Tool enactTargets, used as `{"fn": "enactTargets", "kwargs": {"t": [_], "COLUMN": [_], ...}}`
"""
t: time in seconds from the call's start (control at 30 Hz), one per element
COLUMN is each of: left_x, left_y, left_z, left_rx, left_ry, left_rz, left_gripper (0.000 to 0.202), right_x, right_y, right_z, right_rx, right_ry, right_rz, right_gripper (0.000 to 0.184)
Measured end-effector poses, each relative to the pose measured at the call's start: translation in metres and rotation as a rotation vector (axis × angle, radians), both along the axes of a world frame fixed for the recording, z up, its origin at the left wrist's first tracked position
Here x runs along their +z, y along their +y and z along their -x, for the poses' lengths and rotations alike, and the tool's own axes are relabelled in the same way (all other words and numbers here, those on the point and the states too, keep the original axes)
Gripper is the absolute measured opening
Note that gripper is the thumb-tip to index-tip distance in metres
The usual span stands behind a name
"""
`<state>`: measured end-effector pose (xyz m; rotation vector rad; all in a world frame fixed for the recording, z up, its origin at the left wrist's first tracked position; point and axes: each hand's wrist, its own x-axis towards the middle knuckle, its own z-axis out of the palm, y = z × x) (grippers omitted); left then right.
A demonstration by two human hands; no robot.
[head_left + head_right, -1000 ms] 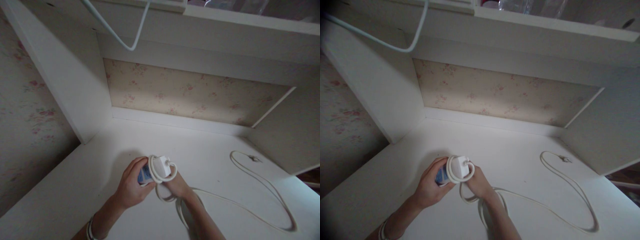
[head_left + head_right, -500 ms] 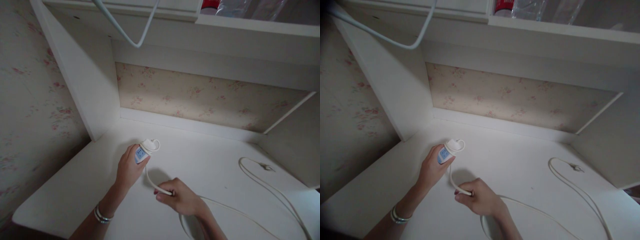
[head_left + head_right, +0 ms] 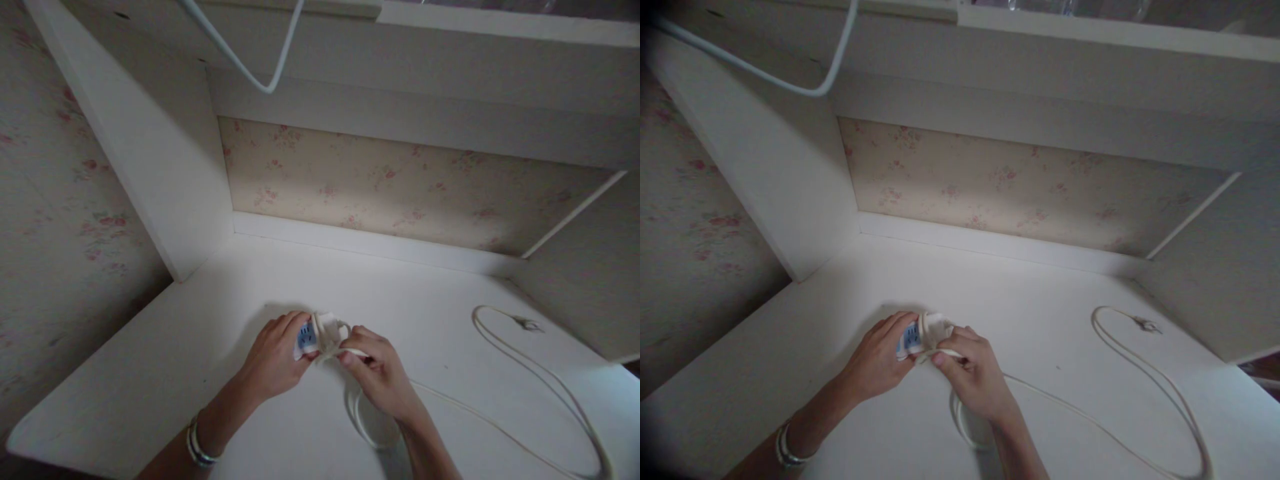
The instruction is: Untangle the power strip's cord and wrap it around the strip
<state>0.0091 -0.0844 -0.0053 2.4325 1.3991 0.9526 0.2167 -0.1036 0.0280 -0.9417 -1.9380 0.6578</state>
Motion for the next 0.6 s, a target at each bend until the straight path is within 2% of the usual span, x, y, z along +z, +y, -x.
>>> {"fn": "enactTargets", "kwargs": {"t": [0.07,0.2,0.27,0.43,0.53,0.6], "left_x": [-0.001,0.004,0.009,0.017,0.017,0.017], "left_y": [-0.003,-0.011,-0.015,-0.024,-0.026,-0.025], "left_z": [-0.003,-0.006,-0.006,-0.004,-0.001,0.001], "left_rx": [-0.064,-0.199,-0.259,-0.397,-0.393,-0.362], "left_ry": [0.051,0.067,0.068,0.089,-0.002,-0.064], "left_rz": [0.008,0.049,0.051,0.062,0.003,-0.048], "left_gripper": [0.050,0.047,0.049,0.037,0.048,0.052], "right_x": [-0.002,-0.011,-0.016,-0.025,-0.031,-0.035], "right_y": [0.001,0.009,0.013,0.022,0.027,0.030], "right_z": [0.003,0.001,-0.002,-0.002,0.000,0.002], "right_rx": [-0.002,-0.249,-0.320,-0.236,-0.221,-0.248], "right_ry": [-0.046,0.067,0.156,0.282,0.304,0.239], "right_rz": [-0.021,0.046,0.119,0.325,0.419,0.390], "right_gripper": [0.030,0.028,0.028,0.031,0.034,0.035]}}
